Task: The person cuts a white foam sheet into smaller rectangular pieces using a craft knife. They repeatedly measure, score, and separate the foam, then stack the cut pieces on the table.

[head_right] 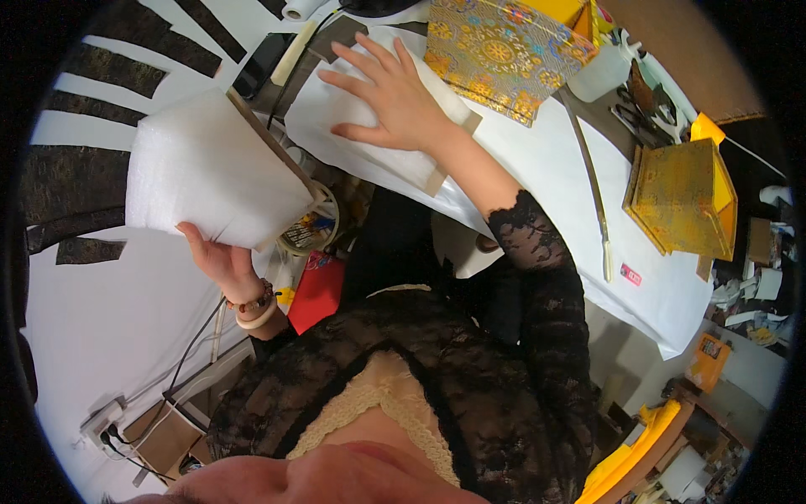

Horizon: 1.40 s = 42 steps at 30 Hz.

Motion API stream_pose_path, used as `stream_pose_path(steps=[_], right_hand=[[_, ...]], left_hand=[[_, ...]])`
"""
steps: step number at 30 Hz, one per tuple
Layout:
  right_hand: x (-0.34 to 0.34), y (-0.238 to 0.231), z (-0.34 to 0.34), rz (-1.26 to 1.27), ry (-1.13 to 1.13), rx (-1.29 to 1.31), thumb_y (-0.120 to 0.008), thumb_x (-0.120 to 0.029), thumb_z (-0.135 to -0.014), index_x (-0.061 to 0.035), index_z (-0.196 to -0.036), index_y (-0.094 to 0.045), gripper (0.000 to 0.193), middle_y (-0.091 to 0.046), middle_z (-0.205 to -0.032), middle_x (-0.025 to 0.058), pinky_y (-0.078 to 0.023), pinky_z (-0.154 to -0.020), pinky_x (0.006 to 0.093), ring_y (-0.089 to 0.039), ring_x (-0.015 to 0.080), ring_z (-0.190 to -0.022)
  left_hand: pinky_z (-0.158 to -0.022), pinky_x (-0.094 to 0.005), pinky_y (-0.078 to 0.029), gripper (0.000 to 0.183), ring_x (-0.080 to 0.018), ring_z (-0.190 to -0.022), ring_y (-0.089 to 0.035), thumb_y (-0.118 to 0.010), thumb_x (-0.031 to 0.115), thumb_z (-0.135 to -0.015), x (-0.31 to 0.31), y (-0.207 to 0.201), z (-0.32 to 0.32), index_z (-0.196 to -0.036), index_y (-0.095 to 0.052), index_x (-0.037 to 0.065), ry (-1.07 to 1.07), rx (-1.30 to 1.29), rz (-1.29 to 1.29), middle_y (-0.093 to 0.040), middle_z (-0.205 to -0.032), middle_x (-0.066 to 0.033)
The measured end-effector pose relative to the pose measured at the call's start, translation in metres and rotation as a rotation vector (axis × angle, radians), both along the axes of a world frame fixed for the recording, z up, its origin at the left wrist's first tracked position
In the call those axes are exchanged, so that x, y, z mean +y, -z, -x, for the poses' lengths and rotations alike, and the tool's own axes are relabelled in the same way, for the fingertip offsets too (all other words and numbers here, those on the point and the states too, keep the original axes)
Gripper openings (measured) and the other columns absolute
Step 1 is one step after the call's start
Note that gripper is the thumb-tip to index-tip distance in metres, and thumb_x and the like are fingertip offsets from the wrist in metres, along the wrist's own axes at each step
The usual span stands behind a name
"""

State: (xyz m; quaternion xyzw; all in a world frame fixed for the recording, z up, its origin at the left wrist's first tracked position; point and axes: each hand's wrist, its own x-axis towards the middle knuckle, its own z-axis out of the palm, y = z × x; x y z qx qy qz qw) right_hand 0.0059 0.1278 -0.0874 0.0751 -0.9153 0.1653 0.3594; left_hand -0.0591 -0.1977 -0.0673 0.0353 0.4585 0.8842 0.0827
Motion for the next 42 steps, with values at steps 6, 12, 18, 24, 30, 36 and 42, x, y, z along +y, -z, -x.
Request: stream_pose_path(steps=[6,12,18,24,30,36,42], right_hand=[[0.000,0.024,0.003,-0.024,0.011,-0.016,-0.066,-0.053,-0.087,-0.0281,-0.141,-0.057,0.060,-0.048,-0.147,0.0075,-0.018,-0.119,0.0630,-0.032,0.0340,-0.147],[0.001,0.024,0.002,-0.047,0.026,-0.010,-0.067,-0.052,-0.087,-0.0268,-0.141,-0.057,0.060,-0.049,-0.146,0.0091,-0.020,-0.119,0.0619,-0.034,0.0350,-0.146],[-0.025,0.029,-0.045,0.362,0.203,0.106,-0.080,-0.032,-0.082,-0.0083,-0.137,-0.057,0.065,-0.052,-0.142,0.0183,-0.039,-0.111,0.0529,-0.046,0.0394,-0.136],[-0.074,0.076,-0.121,0.083,0.468,0.118,-0.090,-0.025,-0.068,-0.0052,-0.109,-0.068,0.050,-0.063,-0.114,0.0082,-0.047,-0.092,0.0446,-0.060,0.0290,-0.102],[-0.076,0.096,-0.123,0.036,0.475,0.193,-0.087,-0.014,-0.071,-0.0063,-0.098,-0.075,0.031,-0.067,-0.099,0.0039,-0.047,-0.084,0.0401,-0.059,0.0230,-0.091],[-0.072,0.098,-0.119,0.060,0.427,0.264,-0.087,-0.003,-0.067,-0.0026,-0.091,-0.076,0.027,-0.069,-0.092,0.0060,-0.048,-0.076,0.0371,-0.061,0.0235,-0.081],[-0.072,0.099,-0.117,0.089,0.399,0.301,-0.086,0.000,-0.067,-0.0013,-0.089,-0.075,0.024,-0.069,-0.090,0.0062,-0.049,-0.073,0.0357,-0.063,0.0230,-0.079]], left_hand=[[-0.113,-0.0478,-0.038,0.068,-0.0296,-0.138,-0.043,-0.051,0.048,-0.105,-0.008,0.005,0.004,-0.153,-0.031,0.005,-0.027,-0.040,0.031,-0.043,-0.153,-0.0138],[-0.114,-0.0479,-0.037,0.067,-0.0295,-0.139,-0.042,-0.049,0.048,-0.105,0.003,0.007,0.007,-0.154,-0.030,0.006,0.015,-0.033,0.029,-0.041,-0.154,-0.0133],[-0.114,-0.0472,-0.037,0.066,-0.0288,-0.139,-0.043,-0.048,0.048,-0.106,-0.002,0.005,0.006,-0.154,-0.030,0.006,-0.001,-0.034,0.054,-0.042,-0.153,-0.0128],[-0.114,-0.0467,-0.038,0.068,-0.0290,-0.138,-0.044,-0.049,0.049,-0.105,-0.008,0.012,0.014,-0.154,-0.030,0.006,-0.003,-0.040,0.069,-0.042,-0.153,-0.0124],[-0.113,-0.0468,-0.038,0.068,-0.0291,-0.138,-0.044,-0.051,0.048,-0.105,-0.002,0.014,0.013,-0.154,-0.031,0.005,0.003,-0.012,0.064,-0.043,-0.152,-0.0125],[-0.114,-0.0479,-0.038,0.068,-0.0297,-0.138,-0.044,-0.051,0.048,-0.105,-0.001,0.011,0.012,-0.154,-0.031,0.005,0.012,-0.024,0.063,-0.043,-0.153,-0.0132],[-0.114,-0.0481,-0.037,0.067,-0.0298,-0.138,-0.043,-0.050,0.048,-0.105,0.003,0.009,0.010,-0.153,-0.031,0.006,0.016,-0.023,0.076,-0.042,-0.153,-0.0134]])
